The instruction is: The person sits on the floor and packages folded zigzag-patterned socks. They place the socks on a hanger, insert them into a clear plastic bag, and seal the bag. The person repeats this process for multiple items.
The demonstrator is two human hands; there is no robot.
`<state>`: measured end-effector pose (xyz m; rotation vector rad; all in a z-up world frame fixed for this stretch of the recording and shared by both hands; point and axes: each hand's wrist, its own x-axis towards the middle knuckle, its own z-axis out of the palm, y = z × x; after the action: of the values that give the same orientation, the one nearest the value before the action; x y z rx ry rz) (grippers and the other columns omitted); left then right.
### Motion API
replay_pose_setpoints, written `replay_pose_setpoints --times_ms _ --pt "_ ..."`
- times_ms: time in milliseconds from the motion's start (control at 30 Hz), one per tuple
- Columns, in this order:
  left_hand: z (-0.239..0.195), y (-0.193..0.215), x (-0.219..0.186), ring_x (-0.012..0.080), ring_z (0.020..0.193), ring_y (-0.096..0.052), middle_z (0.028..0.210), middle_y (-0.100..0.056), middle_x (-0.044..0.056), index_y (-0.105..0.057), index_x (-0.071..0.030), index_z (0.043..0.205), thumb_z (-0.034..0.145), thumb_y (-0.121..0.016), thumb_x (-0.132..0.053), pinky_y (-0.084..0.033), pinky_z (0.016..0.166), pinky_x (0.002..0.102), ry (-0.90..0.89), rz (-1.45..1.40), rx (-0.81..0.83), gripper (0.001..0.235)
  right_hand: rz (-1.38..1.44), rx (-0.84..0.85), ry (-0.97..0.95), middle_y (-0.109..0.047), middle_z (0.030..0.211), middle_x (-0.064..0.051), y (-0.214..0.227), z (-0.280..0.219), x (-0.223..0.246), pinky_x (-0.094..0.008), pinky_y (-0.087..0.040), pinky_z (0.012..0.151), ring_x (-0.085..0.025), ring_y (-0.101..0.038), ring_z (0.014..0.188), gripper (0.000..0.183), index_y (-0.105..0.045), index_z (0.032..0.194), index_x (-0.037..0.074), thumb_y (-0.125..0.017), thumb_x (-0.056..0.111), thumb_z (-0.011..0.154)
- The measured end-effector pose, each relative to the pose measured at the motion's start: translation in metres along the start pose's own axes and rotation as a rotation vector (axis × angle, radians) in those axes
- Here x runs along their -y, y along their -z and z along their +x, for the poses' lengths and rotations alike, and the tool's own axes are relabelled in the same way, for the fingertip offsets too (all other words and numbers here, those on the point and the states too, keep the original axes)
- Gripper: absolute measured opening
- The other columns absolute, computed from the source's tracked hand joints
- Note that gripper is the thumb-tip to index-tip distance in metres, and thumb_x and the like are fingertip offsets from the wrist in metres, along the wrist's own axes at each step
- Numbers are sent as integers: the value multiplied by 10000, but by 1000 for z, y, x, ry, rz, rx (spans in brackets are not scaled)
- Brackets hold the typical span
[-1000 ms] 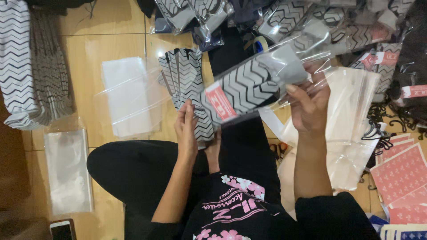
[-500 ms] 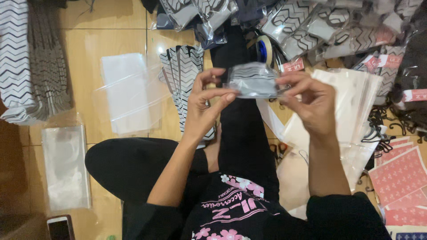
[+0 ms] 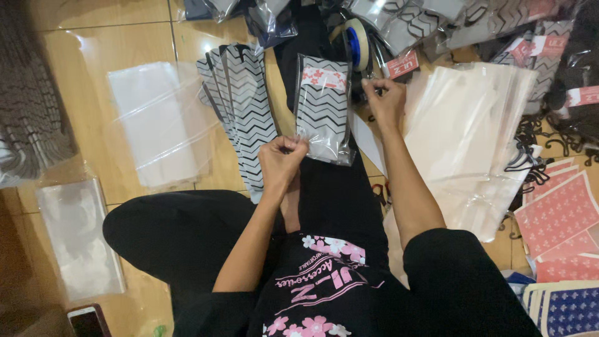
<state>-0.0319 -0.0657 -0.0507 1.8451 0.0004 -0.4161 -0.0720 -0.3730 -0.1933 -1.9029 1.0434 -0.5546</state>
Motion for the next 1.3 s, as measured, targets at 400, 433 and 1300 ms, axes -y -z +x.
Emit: replay_pose_setpoints --times_ms 400,433,1300 --pt "-9 7 -14 290 784 -770 841 -790 98 -714 -78 657 714 -850 -212 -580 639 377 -127 3 100 199 -322 358 -109 -714 718 -86 46 -35 13 -406 -601 642 -276 -729 706 248 -777 880 167 -824 398 804" --pt "-7 6 -19 290 784 -770 841 -790 98 -714 -78 657 714 -850 -212 -580 639 377 -126 -3 82 199 -325 370 -94 -714 718 -86 59 -44 60 -406 -601 642 -276 -729 706 248 -777 880 167 -824 398 804" --pt "86 53 15 545 1533 -125 1664 -302 238 -205 -303 1646 1090 -315 -589 -229 1189 639 -627 717 165 635 -3 -18 937 -610 1356 -361 177 8 276 -465 -450 1108 -409 -591 1227 590 -488 1479 -186 -451 -312 903"
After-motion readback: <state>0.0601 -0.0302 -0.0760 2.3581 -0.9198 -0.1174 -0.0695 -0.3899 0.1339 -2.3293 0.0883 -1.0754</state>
